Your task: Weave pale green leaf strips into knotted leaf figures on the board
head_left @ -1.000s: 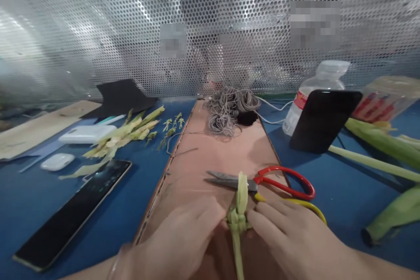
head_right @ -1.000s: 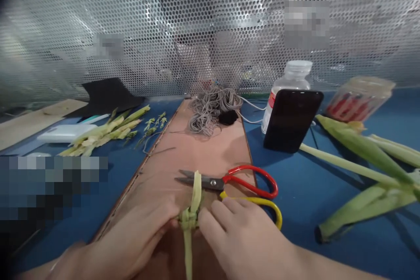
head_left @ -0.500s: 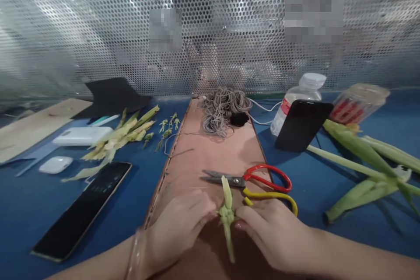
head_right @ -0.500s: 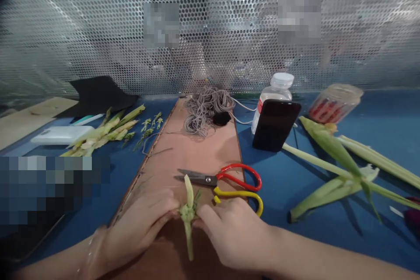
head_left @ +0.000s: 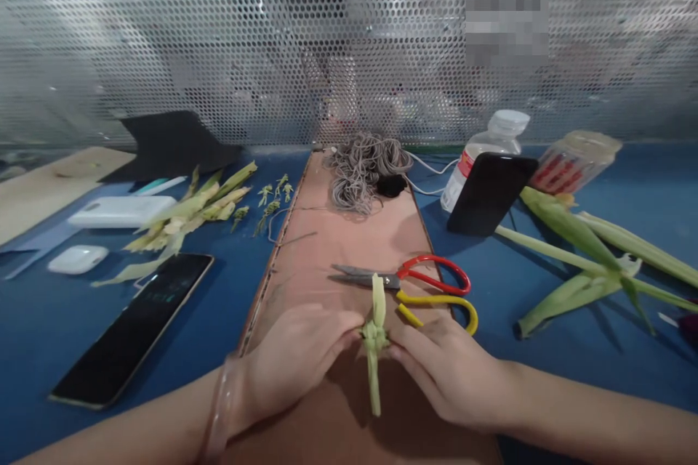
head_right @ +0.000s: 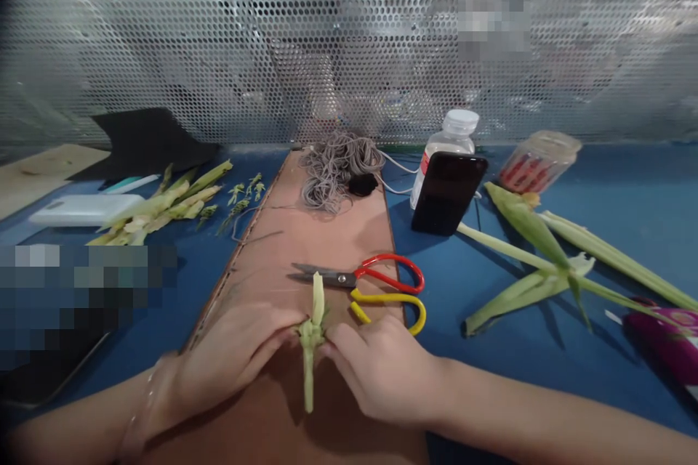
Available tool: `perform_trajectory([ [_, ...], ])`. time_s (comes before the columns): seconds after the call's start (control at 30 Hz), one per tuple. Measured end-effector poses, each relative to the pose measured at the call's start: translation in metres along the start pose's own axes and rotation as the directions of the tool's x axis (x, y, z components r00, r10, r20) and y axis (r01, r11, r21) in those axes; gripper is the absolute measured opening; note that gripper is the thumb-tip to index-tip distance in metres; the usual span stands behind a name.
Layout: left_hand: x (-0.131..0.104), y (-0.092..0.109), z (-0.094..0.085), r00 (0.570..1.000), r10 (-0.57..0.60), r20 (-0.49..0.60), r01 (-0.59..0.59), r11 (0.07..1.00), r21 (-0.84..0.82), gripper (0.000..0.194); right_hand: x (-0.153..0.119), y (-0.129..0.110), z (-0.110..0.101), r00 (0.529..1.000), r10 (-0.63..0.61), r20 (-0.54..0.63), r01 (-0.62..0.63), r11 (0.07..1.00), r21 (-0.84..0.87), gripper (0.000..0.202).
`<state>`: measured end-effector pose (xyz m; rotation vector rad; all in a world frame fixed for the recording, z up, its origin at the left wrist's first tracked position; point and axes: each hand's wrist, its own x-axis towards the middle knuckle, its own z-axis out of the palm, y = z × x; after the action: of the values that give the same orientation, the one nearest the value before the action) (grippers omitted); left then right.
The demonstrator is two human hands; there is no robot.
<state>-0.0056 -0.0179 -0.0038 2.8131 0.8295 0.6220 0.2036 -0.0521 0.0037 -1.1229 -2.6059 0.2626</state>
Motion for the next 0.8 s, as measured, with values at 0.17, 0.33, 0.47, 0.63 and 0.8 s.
perform_trajectory([
  [0.17, -0.005, -0.001, 0.002, 0.999, 0.052, -0.005, -0.051, 0.998, 0.022, 0.024, -0.002, 0.003, -0.007, 0.998, -0.021, 0.066, 0.017, 0.999, 0.051, 0.03],
  [0.33, -0.01, -0.005, 0.002, 0.992, 0.124, 0.034, -0.126, 0.991, 0.053, 0.027, -0.002, 0.006, -0.011, 0.992, -0.039, 0.123, 0.026, 0.994, 0.102, 0.03],
  [0.47, -0.01, -0.006, 0.002, 0.986, 0.14, 0.092, -0.146, 0.987, 0.064, 0.026, -0.001, 0.007, -0.016, 0.988, -0.017, 0.153, -0.004, 0.991, 0.136, 0.026],
  [0.63, -0.005, -0.001, 0.001, 0.987, -0.079, 0.139, 0.099, 0.984, -0.15, 0.026, 0.0, 0.004, -0.017, 0.98, 0.058, 0.191, -0.102, 0.968, 0.228, 0.022],
  [0.8, 0.002, 0.001, 0.004, 0.807, -0.493, 0.326, 0.546, 0.412, -0.729, 0.023, 0.004, -0.001, -0.009, 0.982, 0.179, -0.051, -0.158, 0.946, 0.281, 0.021],
])
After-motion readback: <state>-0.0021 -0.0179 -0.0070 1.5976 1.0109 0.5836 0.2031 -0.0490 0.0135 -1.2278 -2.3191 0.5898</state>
